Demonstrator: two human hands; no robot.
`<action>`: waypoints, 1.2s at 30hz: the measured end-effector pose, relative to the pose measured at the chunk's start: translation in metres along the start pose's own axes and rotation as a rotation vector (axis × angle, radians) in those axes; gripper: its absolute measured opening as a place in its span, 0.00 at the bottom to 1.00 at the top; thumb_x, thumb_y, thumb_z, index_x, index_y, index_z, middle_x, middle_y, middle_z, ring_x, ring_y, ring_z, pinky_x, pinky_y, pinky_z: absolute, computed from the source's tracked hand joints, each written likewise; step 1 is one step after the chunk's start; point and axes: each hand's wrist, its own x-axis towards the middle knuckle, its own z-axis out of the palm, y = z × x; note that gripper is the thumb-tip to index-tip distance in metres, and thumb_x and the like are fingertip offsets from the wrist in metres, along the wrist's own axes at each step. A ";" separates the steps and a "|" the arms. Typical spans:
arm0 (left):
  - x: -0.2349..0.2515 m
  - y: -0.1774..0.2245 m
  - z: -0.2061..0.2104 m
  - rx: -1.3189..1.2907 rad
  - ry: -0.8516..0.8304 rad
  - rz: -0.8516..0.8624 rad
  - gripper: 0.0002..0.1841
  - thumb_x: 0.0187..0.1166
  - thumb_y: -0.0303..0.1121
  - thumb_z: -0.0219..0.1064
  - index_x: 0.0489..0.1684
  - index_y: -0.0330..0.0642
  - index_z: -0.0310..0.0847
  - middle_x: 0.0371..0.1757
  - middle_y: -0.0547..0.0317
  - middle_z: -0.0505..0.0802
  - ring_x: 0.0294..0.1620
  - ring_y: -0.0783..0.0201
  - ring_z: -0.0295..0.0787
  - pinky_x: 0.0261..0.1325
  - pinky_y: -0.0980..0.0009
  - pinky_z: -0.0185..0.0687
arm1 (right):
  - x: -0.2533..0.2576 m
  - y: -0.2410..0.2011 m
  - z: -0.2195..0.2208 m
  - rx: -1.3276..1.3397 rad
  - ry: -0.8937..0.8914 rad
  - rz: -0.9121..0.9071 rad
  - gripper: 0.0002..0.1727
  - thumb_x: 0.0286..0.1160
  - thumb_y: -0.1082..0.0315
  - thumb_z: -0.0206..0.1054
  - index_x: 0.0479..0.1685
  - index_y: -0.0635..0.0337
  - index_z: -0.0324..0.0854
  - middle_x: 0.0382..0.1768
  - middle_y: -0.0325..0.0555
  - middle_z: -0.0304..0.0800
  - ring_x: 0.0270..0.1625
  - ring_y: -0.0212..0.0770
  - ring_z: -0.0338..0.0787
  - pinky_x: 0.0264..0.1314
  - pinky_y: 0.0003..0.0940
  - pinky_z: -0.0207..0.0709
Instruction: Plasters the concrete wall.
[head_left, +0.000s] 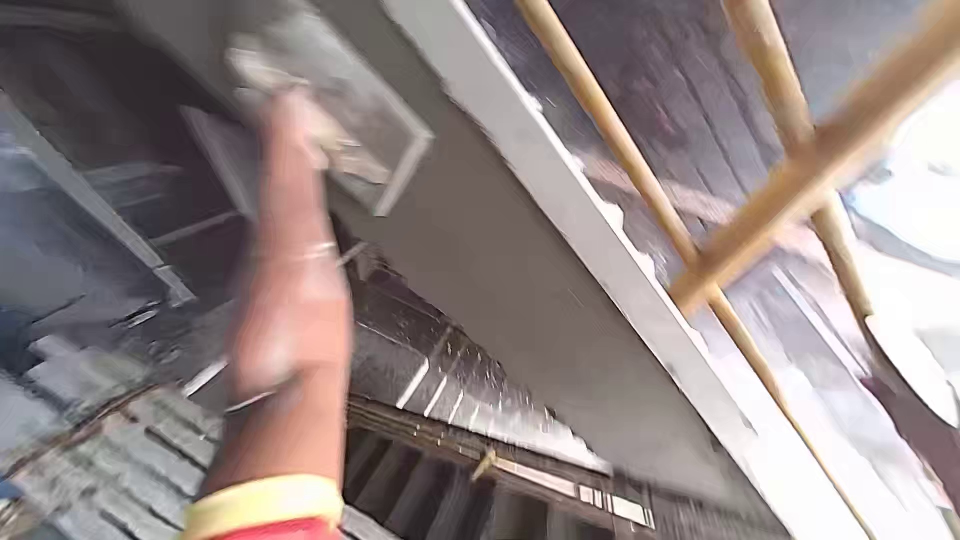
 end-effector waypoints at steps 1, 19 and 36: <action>-0.034 -0.002 0.005 0.040 -0.087 -0.076 0.26 0.84 0.51 0.60 0.75 0.47 0.73 0.64 0.60 0.85 0.58 0.71 0.83 0.59 0.67 0.82 | -0.001 0.003 -0.003 -0.077 -0.016 0.053 0.44 0.79 0.48 0.69 0.88 0.69 0.61 0.81 0.64 0.73 0.85 0.52 0.73 0.89 0.49 0.63; -0.649 -0.232 0.168 -0.101 -0.299 -0.697 0.40 0.85 0.34 0.66 0.93 0.42 0.42 0.82 0.37 0.72 0.79 0.47 0.75 0.75 0.46 0.78 | 0.047 0.038 -0.022 -0.124 -0.236 -0.182 0.29 0.74 0.49 0.72 0.69 0.58 0.82 0.72 0.57 0.83 0.76 0.54 0.82 0.80 0.62 0.68; -0.784 -0.181 0.251 -0.167 -0.101 -0.788 0.30 0.87 0.34 0.64 0.87 0.45 0.57 0.78 0.37 0.77 0.74 0.42 0.77 0.68 0.37 0.78 | 0.056 0.048 -0.033 -0.139 -0.326 -0.424 0.20 0.80 0.45 0.67 0.40 0.55 0.81 0.60 0.48 0.84 0.62 0.52 0.87 0.50 0.59 0.80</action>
